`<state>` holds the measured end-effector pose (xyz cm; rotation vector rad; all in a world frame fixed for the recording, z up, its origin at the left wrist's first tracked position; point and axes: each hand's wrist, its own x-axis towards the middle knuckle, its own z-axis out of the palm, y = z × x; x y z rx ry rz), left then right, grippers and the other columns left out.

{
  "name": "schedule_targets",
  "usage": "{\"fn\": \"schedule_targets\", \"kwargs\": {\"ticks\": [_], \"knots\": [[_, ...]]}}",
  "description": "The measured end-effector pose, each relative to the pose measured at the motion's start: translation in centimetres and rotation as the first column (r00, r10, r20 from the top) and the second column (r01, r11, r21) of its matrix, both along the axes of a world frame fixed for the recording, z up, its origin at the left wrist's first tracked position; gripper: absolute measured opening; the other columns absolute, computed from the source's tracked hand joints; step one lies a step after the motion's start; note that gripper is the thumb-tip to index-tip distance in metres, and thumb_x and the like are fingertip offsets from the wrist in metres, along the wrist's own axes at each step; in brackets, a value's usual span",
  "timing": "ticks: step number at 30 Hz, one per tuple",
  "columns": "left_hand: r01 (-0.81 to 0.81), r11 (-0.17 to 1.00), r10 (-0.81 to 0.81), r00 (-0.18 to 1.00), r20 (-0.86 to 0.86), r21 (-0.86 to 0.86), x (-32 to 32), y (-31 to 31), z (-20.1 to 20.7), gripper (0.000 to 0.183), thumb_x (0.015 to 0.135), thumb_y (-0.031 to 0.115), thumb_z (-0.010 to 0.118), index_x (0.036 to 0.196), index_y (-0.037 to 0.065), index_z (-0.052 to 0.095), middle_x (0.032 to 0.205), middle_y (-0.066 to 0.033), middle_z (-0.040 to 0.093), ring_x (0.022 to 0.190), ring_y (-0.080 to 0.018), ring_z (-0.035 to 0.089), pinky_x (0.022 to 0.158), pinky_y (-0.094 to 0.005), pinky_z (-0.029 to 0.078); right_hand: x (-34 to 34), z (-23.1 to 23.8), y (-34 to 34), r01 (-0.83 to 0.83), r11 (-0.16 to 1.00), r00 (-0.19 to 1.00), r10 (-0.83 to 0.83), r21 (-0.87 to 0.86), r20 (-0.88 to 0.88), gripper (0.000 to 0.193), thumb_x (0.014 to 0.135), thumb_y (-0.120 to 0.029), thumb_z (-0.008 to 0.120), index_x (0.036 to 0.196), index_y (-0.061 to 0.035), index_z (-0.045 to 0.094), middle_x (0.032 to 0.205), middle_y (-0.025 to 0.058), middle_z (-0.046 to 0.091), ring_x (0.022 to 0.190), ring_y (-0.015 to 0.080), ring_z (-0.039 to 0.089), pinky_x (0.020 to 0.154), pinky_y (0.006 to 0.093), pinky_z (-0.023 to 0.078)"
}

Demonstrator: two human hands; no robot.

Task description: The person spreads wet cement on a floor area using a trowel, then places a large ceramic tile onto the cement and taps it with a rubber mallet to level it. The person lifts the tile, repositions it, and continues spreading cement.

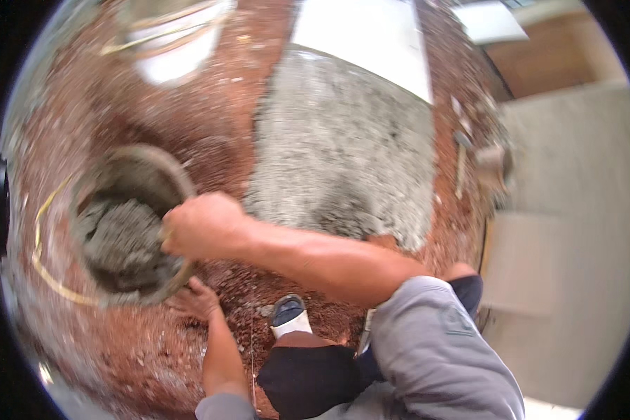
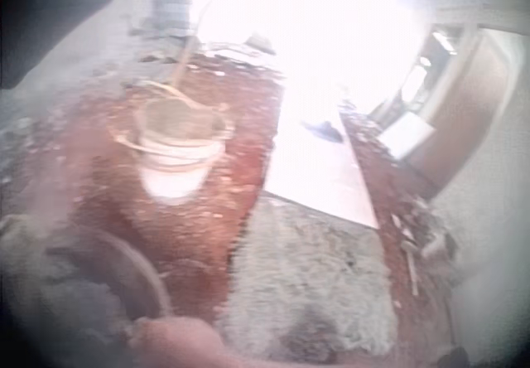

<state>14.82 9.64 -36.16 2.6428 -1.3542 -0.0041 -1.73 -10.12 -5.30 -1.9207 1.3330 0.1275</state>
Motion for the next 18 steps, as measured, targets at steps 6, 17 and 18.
{"fn": "schedule_targets", "kwargs": {"ticks": [6,17,18], "knots": [[0.037,0.993,-0.033,0.999,0.036,-0.114,0.5,0.0,-1.1,0.082,0.093,0.065,0.026,0.145,0.003,0.036,0.152,-0.0222,0.028,0.140,-0.0443,0.021,0.112,-0.0636,0.009,-8.5,0.8,9.1,0.326,0.937,0.888,-0.259,-0.124,0.380,0.030,0.083,-0.036,0.062,0.096,-0.0082,0.065,0.077,0.0126,0.066,0.071,0.0331,0.066,0.061,0.0454,0.052],[0.027,0.998,-0.019,0.993,0.119,-0.065,2.1,-0.7,-1.1,0.073,0.095,0.065,0.026,0.149,0.016,0.033,0.157,-0.0091,0.024,0.145,-0.0329,0.019,0.110,-0.0622,0.017,-30.0,-1.5,27.4,0.305,0.658,0.843,-0.523,-0.688,-0.127,0.036,0.075,-0.027,0.073,0.109,-0.0162,0.065,0.080,0.0026,0.063,0.064,0.0215,0.061,0.058,0.0356,0.054],[0.020,0.998,-0.013,0.993,0.118,-0.058,2.2,-0.7,-1.2,0.073,0.095,0.065,0.026,0.148,0.016,0.034,0.157,-0.0092,0.025,0.145,-0.0330,0.020,0.110,-0.0621,0.017,-30.3,-2.6,28.7,0.361,0.700,0.776,-0.592,-0.616,-0.218,0.036,0.077,-0.028,0.073,0.110,-0.0156,0.065,0.082,0.0038,0.063,0.065,0.0221,0.061,0.060,0.0359,0.054]]}}
